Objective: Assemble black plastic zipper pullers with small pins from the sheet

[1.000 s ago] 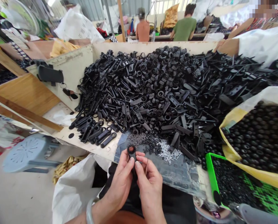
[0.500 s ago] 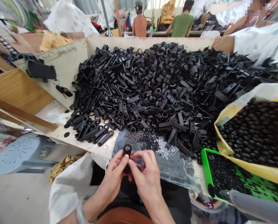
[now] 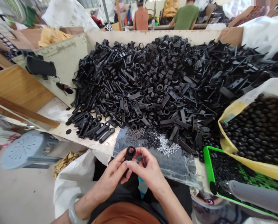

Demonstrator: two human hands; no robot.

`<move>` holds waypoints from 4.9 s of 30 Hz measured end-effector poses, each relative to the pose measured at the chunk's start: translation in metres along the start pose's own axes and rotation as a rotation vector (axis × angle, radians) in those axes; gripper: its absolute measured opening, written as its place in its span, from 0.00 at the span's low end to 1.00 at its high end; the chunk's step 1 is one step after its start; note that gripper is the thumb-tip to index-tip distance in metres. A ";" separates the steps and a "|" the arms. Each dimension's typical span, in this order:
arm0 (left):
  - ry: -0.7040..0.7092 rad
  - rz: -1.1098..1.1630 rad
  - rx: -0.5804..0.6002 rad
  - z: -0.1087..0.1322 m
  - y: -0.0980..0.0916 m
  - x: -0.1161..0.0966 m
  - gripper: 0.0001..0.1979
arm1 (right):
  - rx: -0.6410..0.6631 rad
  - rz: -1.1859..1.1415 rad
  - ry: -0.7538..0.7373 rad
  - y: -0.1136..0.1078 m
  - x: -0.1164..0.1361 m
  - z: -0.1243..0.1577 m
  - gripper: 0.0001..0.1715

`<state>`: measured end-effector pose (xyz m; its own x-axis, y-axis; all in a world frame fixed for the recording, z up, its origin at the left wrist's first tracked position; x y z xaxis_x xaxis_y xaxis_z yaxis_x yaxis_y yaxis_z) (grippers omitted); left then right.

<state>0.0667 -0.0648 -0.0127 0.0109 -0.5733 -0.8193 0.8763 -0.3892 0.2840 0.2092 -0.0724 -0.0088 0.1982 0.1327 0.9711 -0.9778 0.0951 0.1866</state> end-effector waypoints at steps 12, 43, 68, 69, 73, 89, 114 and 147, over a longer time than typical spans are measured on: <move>0.130 -0.081 -0.199 0.005 0.000 -0.004 0.26 | -0.055 0.204 -0.172 -0.001 0.002 -0.005 0.22; -0.002 -0.006 -0.182 -0.007 -0.009 0.015 0.19 | -0.051 0.152 -0.123 0.004 -0.022 -0.012 0.26; 0.581 -1.387 -1.015 -0.028 -0.121 -0.054 0.21 | 0.075 1.317 -0.438 0.050 0.034 -0.132 0.10; 0.600 -1.329 -1.017 -0.025 -0.118 -0.057 0.20 | 0.049 1.317 -0.431 0.040 0.036 -0.123 0.11; 0.490 -0.747 -0.779 -0.023 -0.091 -0.061 0.25 | -0.047 1.291 -0.657 0.017 0.044 -0.062 0.14; -0.130 0.456 -0.019 -0.038 -0.003 -0.044 0.18 | -0.114 1.700 -0.315 -0.064 0.050 -0.113 0.15; -0.162 0.215 -0.015 -0.003 0.013 -0.021 0.19 | 0.042 0.836 -0.883 -0.013 0.037 0.013 0.21; -0.118 -0.011 -0.063 0.001 0.021 -0.011 0.09 | -0.020 0.983 -0.863 -0.012 0.031 0.027 0.13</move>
<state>0.0844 -0.0670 0.0027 -0.0527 -0.6516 -0.7567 0.9044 -0.3524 0.2405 0.2255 -0.0957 0.0230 -0.7075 -0.5164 0.4824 -0.6857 0.3365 -0.6454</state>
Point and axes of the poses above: each hand's wrist, its own z-axis away from the middle knuckle, its own y-axis out of the palm, x = y × z, the point moved 5 cm from there along -z, towards the middle knuckle, and after that the axes turned 12 degrees about -y, right-handed, at the moved point
